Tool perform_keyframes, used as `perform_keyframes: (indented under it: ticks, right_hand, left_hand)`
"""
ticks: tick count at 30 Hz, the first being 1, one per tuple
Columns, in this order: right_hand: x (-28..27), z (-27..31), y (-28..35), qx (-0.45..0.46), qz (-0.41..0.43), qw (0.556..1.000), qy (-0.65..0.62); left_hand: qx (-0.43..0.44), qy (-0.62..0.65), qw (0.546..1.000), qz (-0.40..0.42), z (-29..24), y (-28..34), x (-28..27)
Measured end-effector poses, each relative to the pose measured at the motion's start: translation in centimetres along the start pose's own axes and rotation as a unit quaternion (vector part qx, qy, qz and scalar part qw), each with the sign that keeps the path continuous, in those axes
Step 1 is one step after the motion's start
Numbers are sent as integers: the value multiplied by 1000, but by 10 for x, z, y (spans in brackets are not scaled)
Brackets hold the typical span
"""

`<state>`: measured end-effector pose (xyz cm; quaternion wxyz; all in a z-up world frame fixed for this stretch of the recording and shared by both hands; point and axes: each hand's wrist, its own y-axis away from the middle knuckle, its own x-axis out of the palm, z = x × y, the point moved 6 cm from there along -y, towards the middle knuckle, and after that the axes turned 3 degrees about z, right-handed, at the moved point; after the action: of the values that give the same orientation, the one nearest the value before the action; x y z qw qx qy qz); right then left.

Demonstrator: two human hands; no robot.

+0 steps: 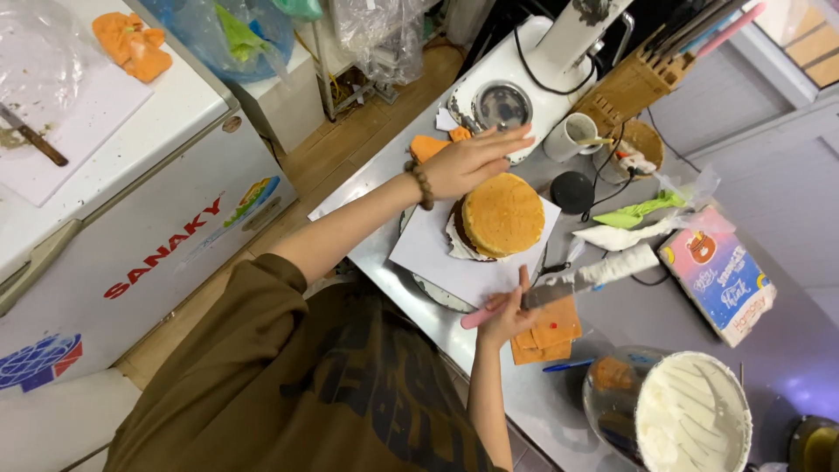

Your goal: The person spreads white cream over a chocolate cake layer on a paper board using a spatula, then places a second layer on top. They unwrap plastic-wrapped cake layers, trim a yellow sponge layer with a knife, and stack it onto the cream-covered cake, adding more cream between layers.

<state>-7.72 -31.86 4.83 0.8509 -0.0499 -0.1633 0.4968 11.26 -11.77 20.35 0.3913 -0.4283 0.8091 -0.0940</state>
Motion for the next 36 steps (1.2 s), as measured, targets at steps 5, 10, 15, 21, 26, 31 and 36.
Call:
perform_keyframes:
  ticks: [5,10,15,21,26,31,36]
  right_hand:
    - [-55,14,6,-26,-46,998,18]
    - [-121,111,25,-37,-162,967,194]
    - [-215,143,80,-94,-219,775,584]
    - [-228,136,151,10,-242,702,670]
    - [-176,162,220,118,-268,726,623]
    - [-144,140,288,321,-276,795,435]
    - [-101,174,271,197,-220,818,494]
  left_hand:
    - [-67,-106,986,109,-3,20,17]
    - [14,-188,978,88,-13,28,11]
    - [-84,-69,991,-77,-10,83,-16]
    - [-328,-75,942,-11,87,195,62]
    - [-428,139,893,3,124,241,92]
    - [-387,322,864,-10,101,224,88]
    - [-426,317,847,3,130,249,118]
